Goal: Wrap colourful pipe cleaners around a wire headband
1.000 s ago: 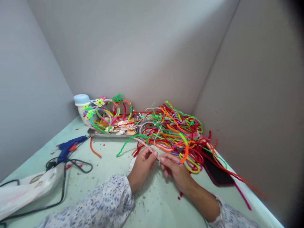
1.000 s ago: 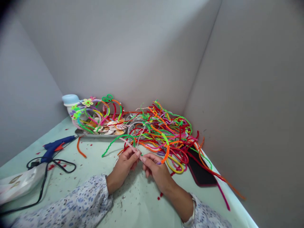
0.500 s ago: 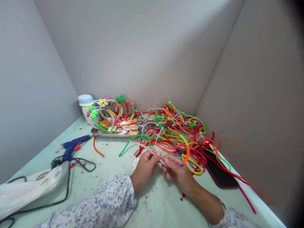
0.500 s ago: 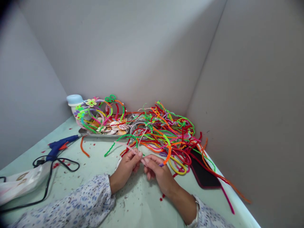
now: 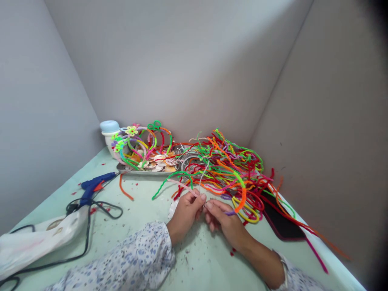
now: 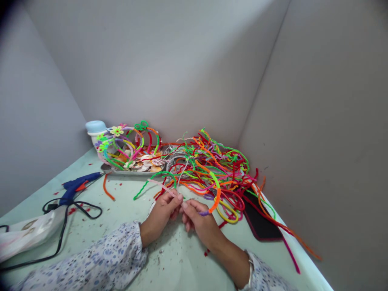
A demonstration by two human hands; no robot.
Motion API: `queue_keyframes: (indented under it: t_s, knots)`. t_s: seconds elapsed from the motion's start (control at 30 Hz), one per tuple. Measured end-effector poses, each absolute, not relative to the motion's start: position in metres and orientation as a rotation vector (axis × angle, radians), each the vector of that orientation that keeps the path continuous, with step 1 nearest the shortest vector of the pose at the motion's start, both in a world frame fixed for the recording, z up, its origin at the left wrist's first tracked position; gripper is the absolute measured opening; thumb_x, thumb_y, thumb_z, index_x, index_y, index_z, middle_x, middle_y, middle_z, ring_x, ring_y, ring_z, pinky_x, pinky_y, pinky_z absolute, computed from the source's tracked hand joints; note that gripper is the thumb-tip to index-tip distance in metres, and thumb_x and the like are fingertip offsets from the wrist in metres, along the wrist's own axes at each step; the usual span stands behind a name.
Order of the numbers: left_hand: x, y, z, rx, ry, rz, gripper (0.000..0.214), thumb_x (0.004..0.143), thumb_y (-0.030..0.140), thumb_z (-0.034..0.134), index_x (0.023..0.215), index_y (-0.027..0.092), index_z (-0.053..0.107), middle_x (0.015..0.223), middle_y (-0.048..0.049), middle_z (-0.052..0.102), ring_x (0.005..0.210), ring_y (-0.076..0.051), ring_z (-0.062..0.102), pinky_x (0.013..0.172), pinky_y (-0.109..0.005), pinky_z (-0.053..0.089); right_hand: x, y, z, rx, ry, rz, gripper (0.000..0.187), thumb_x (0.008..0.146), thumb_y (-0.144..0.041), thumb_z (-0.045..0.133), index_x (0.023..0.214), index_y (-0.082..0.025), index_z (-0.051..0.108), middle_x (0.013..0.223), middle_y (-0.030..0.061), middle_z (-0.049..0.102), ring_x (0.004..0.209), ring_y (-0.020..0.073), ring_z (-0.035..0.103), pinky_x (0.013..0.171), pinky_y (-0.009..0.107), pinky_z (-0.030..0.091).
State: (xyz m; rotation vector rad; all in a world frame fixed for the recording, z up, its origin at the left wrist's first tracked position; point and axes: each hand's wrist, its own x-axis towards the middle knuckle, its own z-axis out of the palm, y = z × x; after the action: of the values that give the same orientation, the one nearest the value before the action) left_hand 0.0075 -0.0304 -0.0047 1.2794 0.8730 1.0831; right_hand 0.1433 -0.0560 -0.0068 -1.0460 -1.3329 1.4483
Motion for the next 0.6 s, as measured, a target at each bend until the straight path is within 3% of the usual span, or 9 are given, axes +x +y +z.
queue_keyframes:
  t_s: [0.6]
  knots:
    - [0.009,-0.036,-0.004,1.288,0.849,1.098,0.034,0.082,0.046,0.051,0.065,0.017,0.045,0.049,0.0054,0.042,0.041,-0.006,0.034,0.041,-0.021,0.026,0.146,-0.051,-0.02,-1.006,-1.178,1.546,0.034,0.082,-0.046,0.051,0.069,-0.015,0.056,0.054,-0.0027,0.052,0.041,0.007,0.045,0.041,0.02,0.031]
